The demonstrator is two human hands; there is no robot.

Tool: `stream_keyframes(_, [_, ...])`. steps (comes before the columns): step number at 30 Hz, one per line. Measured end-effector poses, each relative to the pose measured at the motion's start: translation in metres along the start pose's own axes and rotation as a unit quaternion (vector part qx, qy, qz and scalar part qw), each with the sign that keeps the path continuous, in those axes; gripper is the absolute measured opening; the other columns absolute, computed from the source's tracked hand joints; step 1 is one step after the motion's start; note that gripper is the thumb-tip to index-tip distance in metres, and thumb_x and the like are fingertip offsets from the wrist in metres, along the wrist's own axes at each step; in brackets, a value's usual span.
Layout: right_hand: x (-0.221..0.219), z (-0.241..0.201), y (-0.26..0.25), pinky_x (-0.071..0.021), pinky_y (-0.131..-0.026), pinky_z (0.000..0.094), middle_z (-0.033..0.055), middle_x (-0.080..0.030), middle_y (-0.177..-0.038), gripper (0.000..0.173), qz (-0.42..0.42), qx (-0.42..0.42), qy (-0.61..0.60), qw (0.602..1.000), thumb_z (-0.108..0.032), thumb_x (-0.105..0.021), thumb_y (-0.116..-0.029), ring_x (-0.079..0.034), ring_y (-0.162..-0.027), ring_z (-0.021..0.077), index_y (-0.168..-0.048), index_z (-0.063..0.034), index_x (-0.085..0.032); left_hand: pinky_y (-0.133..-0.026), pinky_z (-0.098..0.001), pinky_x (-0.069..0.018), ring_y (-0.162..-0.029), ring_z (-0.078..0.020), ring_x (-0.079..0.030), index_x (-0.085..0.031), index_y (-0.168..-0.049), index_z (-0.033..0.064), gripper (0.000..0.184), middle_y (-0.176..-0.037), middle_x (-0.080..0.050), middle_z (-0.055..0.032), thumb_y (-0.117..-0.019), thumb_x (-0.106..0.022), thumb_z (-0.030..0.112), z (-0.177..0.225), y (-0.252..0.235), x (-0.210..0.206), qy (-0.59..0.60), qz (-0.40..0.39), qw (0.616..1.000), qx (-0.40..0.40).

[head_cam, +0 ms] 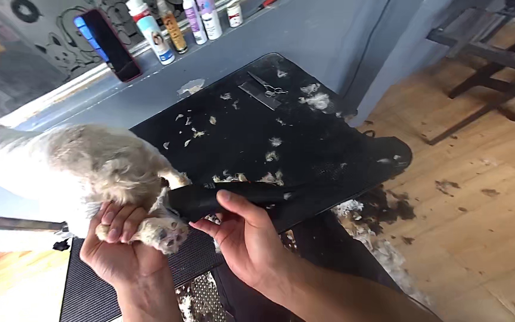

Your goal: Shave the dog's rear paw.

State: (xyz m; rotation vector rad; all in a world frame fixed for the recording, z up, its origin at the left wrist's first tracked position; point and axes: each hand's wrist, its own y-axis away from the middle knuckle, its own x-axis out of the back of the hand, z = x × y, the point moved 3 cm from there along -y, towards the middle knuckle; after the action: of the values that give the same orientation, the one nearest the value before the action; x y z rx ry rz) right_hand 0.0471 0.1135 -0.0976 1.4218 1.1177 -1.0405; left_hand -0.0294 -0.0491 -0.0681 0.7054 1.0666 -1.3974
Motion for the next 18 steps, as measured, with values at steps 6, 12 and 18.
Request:
stream_keyframes(6, [0.03,-0.015,-0.003,-0.064,-0.079,0.0445,0.0133,-0.071,-0.101,0.051,-0.113,0.211,0.228,0.944,0.011,-0.079,-0.0792,-0.073,-0.091,0.0231,-0.121,-0.0113,-0.06,-0.043,-0.0126,-0.0399,-0.045,-0.0011,-0.048,-0.054,-0.076,0.0071,0.048,-0.055,-0.046,0.0053,-0.107,-0.02,0.023,0.006,-0.002,0.002,0.056,-0.01,0.998,0.011])
stream_keyframes(12, [0.037,-0.013,0.01,-0.063,-0.084,0.0419,0.016,-0.071,-0.107,0.052,-0.151,0.213,0.25,0.932,0.013,-0.08,-0.0775,-0.073,-0.098,0.0249,-0.121,-0.0081,-0.059,-0.043,-0.0127,-0.0404,-0.045,-0.0011,-0.048,-0.055,-0.079,0.0044,0.049,-0.055,-0.047,0.0043,-0.1075,-0.021,0.024,0.013,-0.004,0.004,0.081,-0.014,0.996,0.02])
stream_keyframes(18, [0.036,-0.007,0.009,-0.0619,-0.086,0.043,0.0168,-0.07,-0.107,0.049,-0.146,0.172,0.21,0.951,0.013,-0.078,-0.0788,-0.072,-0.099,0.0253,-0.12,-0.007,-0.059,-0.044,-0.0136,-0.0405,-0.046,-0.0018,-0.049,-0.055,-0.078,0.0045,0.051,-0.055,-0.048,0.0036,-0.1069,-0.019,0.026,0.015,-0.005,0.004,0.088,-0.023,0.996,0.021])
